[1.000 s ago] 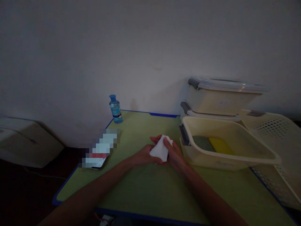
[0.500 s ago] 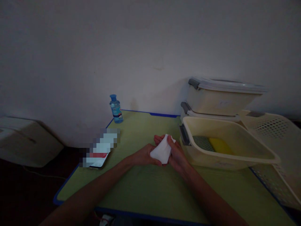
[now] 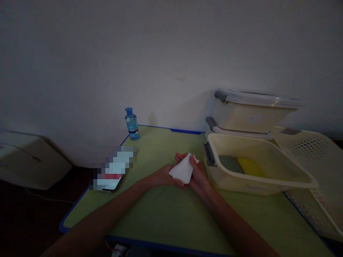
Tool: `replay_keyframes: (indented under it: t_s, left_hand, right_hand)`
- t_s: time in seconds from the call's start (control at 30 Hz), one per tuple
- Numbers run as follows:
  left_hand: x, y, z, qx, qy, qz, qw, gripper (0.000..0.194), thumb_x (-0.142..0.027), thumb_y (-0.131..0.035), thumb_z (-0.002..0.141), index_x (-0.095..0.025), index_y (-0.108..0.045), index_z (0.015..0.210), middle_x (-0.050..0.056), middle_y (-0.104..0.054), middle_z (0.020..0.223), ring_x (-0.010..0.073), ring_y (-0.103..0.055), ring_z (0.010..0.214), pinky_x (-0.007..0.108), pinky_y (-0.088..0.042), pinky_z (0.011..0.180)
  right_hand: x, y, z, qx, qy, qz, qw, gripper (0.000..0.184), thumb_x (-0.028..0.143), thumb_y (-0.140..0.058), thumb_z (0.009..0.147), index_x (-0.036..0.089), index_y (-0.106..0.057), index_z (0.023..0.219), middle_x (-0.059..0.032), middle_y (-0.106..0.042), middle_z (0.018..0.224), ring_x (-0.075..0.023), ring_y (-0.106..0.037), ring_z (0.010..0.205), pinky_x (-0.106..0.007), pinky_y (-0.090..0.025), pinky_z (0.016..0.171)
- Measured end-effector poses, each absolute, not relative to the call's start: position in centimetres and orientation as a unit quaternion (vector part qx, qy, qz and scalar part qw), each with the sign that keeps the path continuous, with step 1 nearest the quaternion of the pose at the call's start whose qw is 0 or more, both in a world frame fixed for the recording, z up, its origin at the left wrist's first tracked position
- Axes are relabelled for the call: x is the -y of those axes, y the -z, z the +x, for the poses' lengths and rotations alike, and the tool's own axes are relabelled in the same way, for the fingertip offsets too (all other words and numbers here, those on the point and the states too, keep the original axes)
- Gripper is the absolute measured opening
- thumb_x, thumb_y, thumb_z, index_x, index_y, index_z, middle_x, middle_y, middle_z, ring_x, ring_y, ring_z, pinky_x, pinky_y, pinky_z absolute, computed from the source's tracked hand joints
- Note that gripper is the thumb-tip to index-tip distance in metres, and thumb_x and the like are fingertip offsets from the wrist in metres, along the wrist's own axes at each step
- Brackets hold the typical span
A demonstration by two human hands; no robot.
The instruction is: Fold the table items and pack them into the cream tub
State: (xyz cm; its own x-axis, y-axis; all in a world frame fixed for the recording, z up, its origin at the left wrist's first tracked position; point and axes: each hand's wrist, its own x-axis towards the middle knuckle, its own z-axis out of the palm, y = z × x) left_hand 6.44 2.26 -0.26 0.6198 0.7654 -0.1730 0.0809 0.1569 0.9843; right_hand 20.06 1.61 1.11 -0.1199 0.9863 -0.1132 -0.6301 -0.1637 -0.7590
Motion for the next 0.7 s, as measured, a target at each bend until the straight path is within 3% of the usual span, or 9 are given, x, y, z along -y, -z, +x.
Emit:
replay_keyframes:
  t_s: [0.27,0.53,0.7]
  left_hand:
    - [-2.1,0.3,6.3,-0.351,-0.259,0.594,0.676,0.042,-0.026,-0.078,0.052,-0.010,-0.065,0.089,0.007,-0.069,0.083,0.0194,-0.064,0.077,0.031,-0.047,0.074]
    - [-2.0,-0.1,5.7,-0.315,-0.243,0.677,0.619,0.023,-0.024,-0.073,0.060,-0.010,-0.069,0.078,0.004,-0.070,0.073,0.0171,-0.062,0.067,0.025,-0.046,0.062]
    - [-1.9,-0.2,5.8,-0.335,-0.246,0.640,0.646,0.028,-0.025,-0.075,0.057,-0.011,-0.068,0.081,0.004,-0.070,0.076,0.0181,-0.064,0.070,0.028,-0.048,0.067]
  right_hand:
    - [-1.4,-1.7,20.5,0.275,-0.696,-0.322,0.580,0.032,0.046,-0.069,0.065,0.019,-0.061,0.079,-0.0083,-0.071,0.090,-0.0240,-0.061,0.100,-0.040,-0.048,0.086]
    - [-1.6,-0.6,20.8,0.237,-0.758,-0.316,0.520,0.022,0.041,-0.065,0.072,0.020,-0.057,0.072,-0.0075,-0.070,0.093,-0.0219,-0.061,0.101,-0.038,-0.051,0.080]
    - [-1.7,-0.4,20.8,0.213,-0.760,-0.301,0.535,0.021,0.040,-0.067,0.070,0.021,-0.059,0.075,-0.0055,-0.070,0.095,-0.0205,-0.059,0.104,-0.036,-0.050,0.083]
